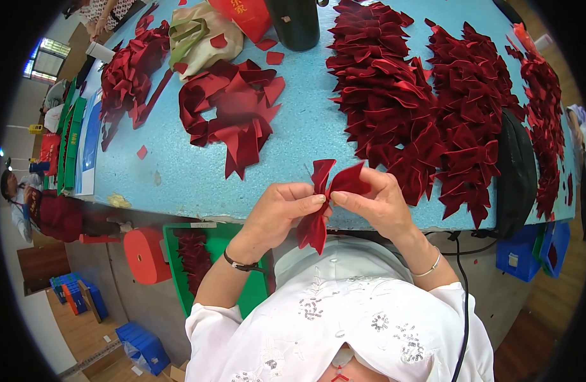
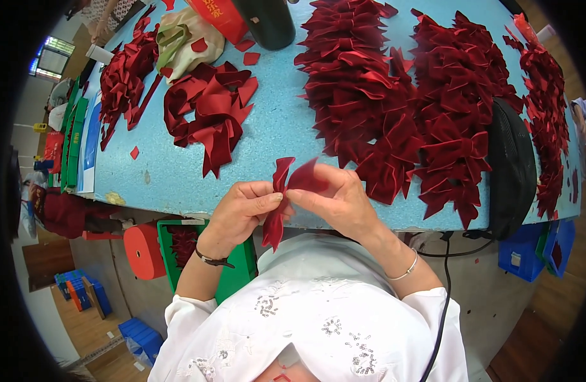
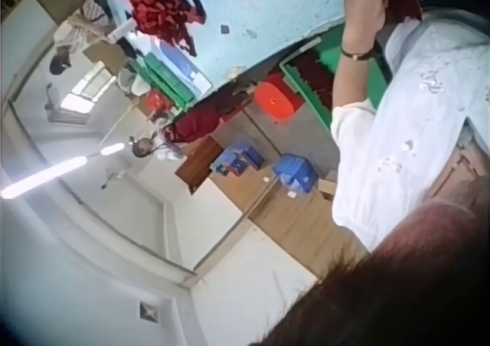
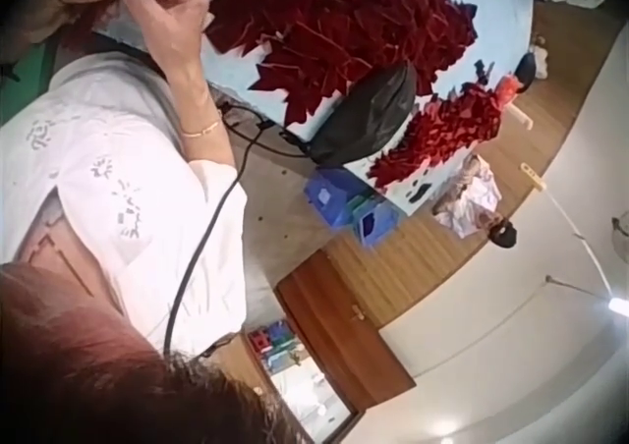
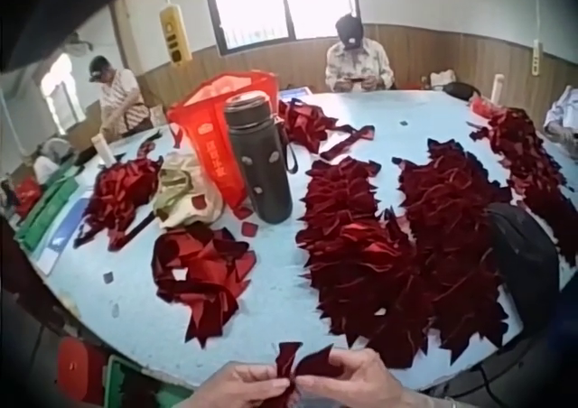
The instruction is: Assembling fabric bows by hand at a factory workstation.
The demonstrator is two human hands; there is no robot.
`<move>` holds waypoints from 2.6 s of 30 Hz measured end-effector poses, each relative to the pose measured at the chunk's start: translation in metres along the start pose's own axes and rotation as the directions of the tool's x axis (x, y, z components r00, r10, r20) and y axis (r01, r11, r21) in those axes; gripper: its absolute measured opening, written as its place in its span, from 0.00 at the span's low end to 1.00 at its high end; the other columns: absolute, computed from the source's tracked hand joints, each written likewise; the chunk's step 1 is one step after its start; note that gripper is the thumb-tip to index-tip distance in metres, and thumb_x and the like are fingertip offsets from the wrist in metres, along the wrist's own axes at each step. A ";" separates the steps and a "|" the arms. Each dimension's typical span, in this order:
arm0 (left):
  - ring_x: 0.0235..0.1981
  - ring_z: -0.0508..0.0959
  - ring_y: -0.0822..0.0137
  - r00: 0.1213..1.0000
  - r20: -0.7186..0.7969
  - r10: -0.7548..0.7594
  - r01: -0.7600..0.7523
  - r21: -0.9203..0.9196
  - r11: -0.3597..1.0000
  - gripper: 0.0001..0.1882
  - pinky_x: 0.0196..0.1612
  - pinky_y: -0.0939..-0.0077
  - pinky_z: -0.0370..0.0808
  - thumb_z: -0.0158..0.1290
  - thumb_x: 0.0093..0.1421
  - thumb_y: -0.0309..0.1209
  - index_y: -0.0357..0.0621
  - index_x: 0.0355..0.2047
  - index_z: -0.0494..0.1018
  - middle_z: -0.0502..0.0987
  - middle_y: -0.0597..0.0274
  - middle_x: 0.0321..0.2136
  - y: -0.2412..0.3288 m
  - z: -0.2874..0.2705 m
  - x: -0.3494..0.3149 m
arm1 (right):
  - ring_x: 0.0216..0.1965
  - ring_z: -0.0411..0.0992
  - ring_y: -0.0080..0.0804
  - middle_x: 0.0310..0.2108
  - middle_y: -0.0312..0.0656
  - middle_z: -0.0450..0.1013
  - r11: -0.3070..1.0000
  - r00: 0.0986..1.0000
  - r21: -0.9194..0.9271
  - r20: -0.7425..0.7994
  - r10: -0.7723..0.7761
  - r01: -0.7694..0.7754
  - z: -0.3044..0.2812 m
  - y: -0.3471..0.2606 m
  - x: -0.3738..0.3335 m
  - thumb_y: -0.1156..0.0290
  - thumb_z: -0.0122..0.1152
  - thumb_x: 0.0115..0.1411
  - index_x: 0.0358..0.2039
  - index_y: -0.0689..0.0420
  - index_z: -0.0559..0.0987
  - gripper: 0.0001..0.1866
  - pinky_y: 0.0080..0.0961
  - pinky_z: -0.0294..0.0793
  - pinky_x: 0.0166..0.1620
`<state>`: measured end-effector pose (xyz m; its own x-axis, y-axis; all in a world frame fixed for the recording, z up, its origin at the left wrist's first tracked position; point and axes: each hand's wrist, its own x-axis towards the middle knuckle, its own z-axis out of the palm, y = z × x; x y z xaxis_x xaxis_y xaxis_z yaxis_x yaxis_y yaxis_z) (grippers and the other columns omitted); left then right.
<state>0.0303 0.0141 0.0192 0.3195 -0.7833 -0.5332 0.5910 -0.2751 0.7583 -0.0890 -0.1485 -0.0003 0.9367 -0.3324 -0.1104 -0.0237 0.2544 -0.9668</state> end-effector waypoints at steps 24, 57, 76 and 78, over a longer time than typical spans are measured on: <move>0.33 0.80 0.67 0.991 0.130 0.023 -0.007 -0.118 0.993 0.09 0.41 0.73 0.78 0.54 0.59 0.26 0.33 0.38 0.73 0.79 0.55 0.32 -0.008 -0.001 -0.004 | 0.31 0.70 0.17 0.29 0.35 0.75 0.994 0.987 -0.088 0.154 -0.045 0.059 -0.006 -0.009 -0.002 0.81 0.63 0.49 0.27 0.64 0.78 0.04 0.14 0.69 0.35; 0.25 0.76 0.75 0.986 -0.098 0.134 -0.116 0.168 0.979 0.06 0.31 0.82 0.72 0.60 0.53 0.24 0.35 0.31 0.77 0.79 0.62 0.24 -0.013 0.008 0.002 | 0.22 0.69 0.17 0.22 0.36 0.75 0.997 0.999 -0.079 -0.031 0.008 -0.011 -0.016 -0.005 0.004 0.74 0.61 0.58 0.30 0.64 0.81 0.06 0.14 0.68 0.24; 0.28 0.79 0.69 0.940 -0.193 0.280 -0.296 -0.060 0.953 0.06 0.34 0.78 0.75 0.58 0.56 0.23 0.35 0.34 0.77 0.80 0.57 0.27 -0.025 0.023 -0.004 | 0.26 0.73 0.23 0.28 0.40 0.75 0.991 0.994 0.097 0.074 0.084 -0.091 -0.013 -0.002 -0.006 0.74 0.64 0.56 0.38 0.65 0.75 0.11 0.19 0.75 0.26; 0.27 0.78 0.71 0.940 -0.198 0.278 -0.293 -0.054 0.955 0.06 0.32 0.79 0.74 0.59 0.55 0.23 0.35 0.34 0.77 0.79 0.59 0.26 -0.027 0.024 -0.004 | 0.26 0.73 0.23 0.28 0.40 0.75 0.994 0.991 0.067 0.112 0.080 -0.088 -0.016 0.000 -0.006 0.74 0.64 0.56 0.39 0.65 0.75 0.12 0.20 0.75 0.27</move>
<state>-0.0044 0.0116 0.0103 0.6109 -0.7026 -0.3649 0.5106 -0.0027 0.8598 -0.0998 -0.1612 -0.0035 0.9649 -0.2076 -0.1607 -0.0820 0.3431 -0.9357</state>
